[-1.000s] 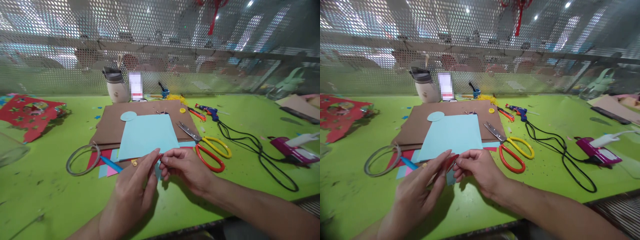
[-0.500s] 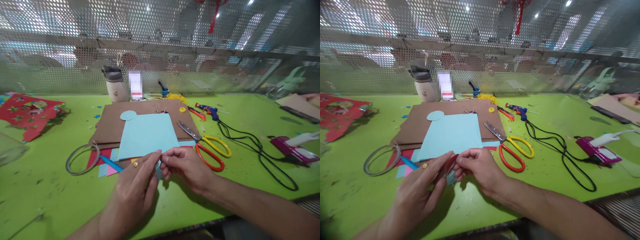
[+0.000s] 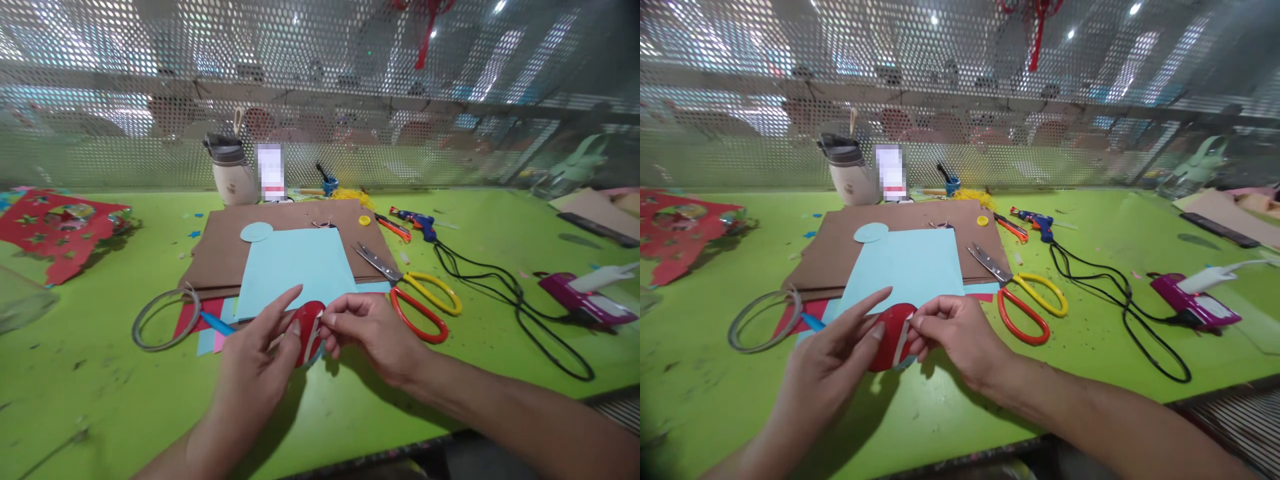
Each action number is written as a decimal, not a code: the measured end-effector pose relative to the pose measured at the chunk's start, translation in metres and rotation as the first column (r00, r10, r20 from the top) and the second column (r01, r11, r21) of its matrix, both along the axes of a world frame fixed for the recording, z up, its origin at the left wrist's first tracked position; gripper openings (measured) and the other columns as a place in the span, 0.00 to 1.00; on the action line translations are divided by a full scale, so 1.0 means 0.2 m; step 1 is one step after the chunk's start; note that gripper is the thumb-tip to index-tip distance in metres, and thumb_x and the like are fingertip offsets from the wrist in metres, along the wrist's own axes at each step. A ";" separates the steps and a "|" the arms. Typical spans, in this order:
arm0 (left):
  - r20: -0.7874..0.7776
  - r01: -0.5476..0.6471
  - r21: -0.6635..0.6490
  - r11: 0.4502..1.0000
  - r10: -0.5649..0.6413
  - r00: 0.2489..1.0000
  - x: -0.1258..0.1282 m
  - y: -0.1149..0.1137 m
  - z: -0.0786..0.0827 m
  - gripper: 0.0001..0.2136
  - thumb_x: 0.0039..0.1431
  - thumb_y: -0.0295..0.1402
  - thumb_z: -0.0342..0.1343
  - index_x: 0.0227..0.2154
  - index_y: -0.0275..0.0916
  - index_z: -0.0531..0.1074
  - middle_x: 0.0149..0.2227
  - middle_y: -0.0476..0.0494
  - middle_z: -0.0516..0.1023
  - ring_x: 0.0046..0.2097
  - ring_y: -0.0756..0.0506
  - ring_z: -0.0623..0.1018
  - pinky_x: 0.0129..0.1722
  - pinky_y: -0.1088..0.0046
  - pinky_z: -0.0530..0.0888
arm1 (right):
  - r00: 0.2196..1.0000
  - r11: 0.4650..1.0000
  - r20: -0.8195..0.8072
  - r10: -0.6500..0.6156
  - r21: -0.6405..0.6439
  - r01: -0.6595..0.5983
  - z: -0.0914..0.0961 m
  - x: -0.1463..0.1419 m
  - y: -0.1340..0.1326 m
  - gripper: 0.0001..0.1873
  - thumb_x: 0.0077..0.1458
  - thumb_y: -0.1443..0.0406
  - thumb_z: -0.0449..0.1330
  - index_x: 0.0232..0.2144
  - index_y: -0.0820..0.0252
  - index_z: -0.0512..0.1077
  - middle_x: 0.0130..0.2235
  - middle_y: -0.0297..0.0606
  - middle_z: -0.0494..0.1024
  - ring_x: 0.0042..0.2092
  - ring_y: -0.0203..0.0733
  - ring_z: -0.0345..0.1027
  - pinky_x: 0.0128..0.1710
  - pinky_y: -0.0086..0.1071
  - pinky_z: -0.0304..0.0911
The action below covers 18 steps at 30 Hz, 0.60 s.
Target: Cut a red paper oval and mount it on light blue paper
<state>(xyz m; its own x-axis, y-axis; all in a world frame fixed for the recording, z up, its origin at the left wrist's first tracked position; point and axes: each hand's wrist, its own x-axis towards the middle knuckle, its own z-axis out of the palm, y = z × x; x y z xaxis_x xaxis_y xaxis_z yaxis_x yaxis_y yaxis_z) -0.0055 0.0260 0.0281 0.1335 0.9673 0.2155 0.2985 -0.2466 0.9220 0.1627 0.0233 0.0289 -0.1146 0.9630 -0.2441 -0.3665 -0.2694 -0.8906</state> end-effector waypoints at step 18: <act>0.549 -0.005 -0.517 0.856 0.337 0.765 -0.03 0.16 0.10 0.21 0.51 0.24 0.57 0.51 0.30 0.71 0.23 0.45 0.77 0.20 0.52 0.72 0.20 0.80 0.71 | 0.968 0.981 0.246 -0.052 0.196 0.003 0.00 0.04 -0.06 0.10 0.52 0.59 0.65 0.26 0.61 0.73 0.27 0.35 0.76 0.28 0.37 0.69 0.29 0.32 0.67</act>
